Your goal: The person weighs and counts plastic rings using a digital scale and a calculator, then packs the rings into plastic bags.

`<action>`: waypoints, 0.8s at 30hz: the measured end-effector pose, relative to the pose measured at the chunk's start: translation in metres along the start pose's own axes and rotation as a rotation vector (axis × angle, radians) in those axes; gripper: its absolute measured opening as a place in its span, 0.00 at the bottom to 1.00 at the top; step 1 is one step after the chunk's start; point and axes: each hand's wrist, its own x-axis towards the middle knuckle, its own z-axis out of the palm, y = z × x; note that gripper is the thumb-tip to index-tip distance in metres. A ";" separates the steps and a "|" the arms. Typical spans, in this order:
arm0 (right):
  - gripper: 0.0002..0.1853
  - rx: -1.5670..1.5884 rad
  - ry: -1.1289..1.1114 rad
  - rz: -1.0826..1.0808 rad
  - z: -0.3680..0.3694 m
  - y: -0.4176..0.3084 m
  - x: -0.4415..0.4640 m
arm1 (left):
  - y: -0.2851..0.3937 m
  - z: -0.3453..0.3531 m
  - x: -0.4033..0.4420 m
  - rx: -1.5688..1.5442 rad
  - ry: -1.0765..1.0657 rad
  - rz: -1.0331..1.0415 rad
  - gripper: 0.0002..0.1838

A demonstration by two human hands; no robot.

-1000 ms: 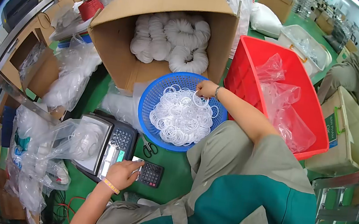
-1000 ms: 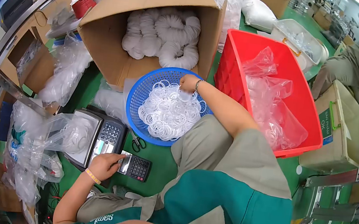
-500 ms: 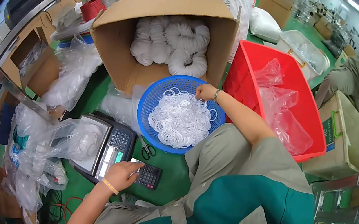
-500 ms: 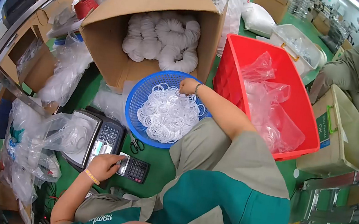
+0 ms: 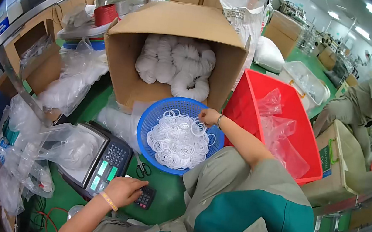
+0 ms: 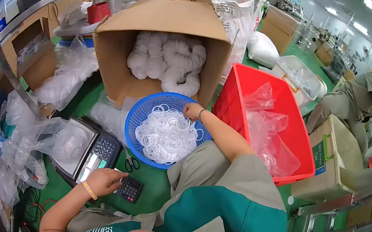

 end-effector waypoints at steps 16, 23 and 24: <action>0.11 -0.096 -0.071 -0.044 0.007 0.011 0.013 | -0.001 0.001 -0.006 0.009 0.036 0.019 0.16; 0.09 -0.106 -0.050 -0.069 0.000 0.011 0.007 | 0.002 -0.002 -0.002 -0.001 0.021 0.021 0.17; 0.09 -0.251 0.012 -0.151 -0.003 0.006 0.003 | 0.002 -0.002 -0.001 -0.005 0.019 0.020 0.17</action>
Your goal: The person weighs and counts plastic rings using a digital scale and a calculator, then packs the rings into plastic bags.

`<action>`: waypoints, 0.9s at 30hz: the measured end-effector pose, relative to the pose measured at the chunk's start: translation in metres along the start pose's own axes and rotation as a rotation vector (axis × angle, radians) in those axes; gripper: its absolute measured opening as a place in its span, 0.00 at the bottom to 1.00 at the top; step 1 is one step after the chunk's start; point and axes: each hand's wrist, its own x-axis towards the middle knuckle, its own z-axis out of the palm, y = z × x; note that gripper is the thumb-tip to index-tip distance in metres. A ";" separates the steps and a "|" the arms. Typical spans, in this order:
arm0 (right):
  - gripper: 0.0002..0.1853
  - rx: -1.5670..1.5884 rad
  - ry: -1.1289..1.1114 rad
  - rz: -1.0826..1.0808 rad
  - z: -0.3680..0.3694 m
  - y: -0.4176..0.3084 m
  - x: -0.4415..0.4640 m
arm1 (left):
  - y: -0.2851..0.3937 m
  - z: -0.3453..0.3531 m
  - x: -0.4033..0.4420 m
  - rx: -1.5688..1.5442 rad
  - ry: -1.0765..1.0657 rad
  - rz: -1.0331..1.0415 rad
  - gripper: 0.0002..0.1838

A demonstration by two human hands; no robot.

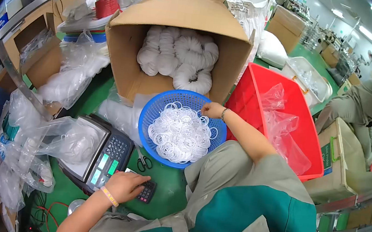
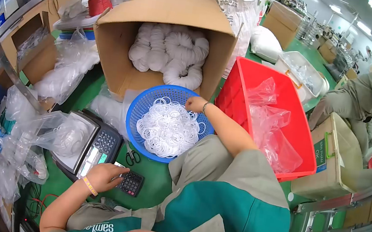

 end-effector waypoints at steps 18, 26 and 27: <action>0.10 0.067 0.108 -0.194 -0.009 -0.017 -0.035 | -0.012 -0.006 0.026 -0.021 -0.045 0.060 0.18; 0.09 0.368 0.053 -0.028 -0.012 -0.020 -0.037 | -0.003 -0.010 0.025 0.011 -0.023 0.063 0.16; 0.09 0.337 0.053 -0.010 -0.012 -0.019 -0.037 | -0.002 -0.010 0.024 0.014 -0.020 0.059 0.16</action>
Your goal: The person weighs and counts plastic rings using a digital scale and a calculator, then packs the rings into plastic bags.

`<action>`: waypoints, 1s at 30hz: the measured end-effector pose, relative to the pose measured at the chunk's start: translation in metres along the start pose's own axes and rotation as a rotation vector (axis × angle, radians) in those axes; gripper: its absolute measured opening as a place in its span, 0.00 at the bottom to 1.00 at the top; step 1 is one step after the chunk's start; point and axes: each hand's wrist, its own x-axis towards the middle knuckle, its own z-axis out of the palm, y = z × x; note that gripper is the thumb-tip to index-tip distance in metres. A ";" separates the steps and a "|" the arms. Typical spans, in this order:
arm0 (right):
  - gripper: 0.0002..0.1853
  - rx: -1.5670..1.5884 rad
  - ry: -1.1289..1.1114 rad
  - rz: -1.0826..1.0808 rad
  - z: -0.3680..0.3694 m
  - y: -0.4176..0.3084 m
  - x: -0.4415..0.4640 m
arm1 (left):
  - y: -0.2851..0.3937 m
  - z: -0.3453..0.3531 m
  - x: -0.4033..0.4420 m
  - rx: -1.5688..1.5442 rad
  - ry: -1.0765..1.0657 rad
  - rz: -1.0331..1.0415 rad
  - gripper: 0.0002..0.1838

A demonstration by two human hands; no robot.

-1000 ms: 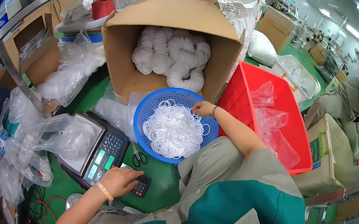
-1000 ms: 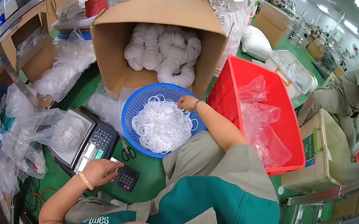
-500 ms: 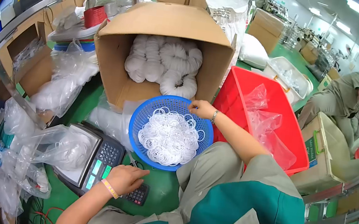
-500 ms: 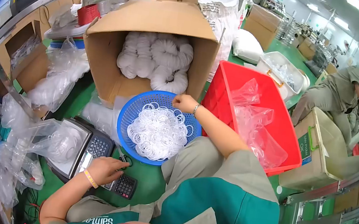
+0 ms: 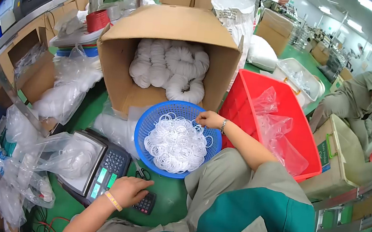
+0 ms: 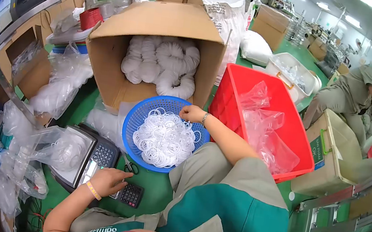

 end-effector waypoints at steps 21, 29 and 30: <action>0.10 0.030 -0.014 -0.012 -0.002 -0.006 -0.005 | 0.002 0.007 -0.002 -0.014 0.011 -0.030 0.15; 0.11 0.040 -0.034 -0.018 -0.001 -0.006 -0.002 | 0.000 0.009 -0.003 -0.008 -0.002 -0.057 0.15; 0.11 0.032 -0.045 -0.020 -0.001 -0.008 -0.003 | -0.002 0.010 -0.003 -0.008 0.003 -0.052 0.15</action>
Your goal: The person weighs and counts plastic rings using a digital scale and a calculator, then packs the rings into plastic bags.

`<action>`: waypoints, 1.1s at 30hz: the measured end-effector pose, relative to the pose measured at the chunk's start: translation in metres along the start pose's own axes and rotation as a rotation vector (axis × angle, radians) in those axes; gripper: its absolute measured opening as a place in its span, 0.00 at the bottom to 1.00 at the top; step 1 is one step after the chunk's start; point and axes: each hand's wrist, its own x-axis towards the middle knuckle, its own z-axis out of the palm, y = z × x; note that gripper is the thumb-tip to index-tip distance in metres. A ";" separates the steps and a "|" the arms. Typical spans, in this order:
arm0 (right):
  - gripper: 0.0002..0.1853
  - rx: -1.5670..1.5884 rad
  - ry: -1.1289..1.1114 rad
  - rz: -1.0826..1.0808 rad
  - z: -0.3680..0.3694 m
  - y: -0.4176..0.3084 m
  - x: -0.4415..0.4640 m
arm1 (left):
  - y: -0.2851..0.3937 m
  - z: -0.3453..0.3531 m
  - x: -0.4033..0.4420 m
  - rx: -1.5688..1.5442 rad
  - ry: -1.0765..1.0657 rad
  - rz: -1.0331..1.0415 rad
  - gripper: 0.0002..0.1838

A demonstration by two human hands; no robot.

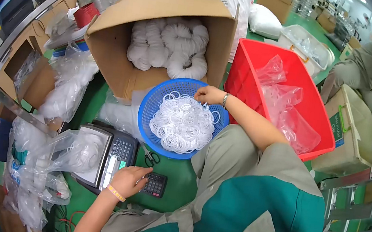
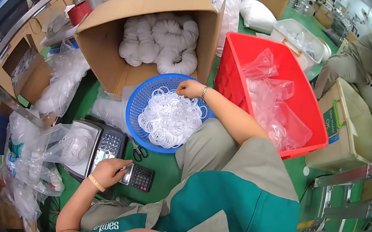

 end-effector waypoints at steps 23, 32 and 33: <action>0.12 -0.262 -0.424 -0.238 0.055 -0.037 -0.010 | -0.026 0.008 0.001 0.274 -0.057 -0.146 0.15; 0.12 -0.286 -0.420 -0.307 0.050 -0.049 -0.021 | -0.019 -0.018 0.012 0.265 0.076 -0.106 0.17; 0.12 -0.286 -0.414 -0.319 0.049 -0.050 -0.023 | -0.008 -0.036 0.018 0.241 0.155 -0.118 0.17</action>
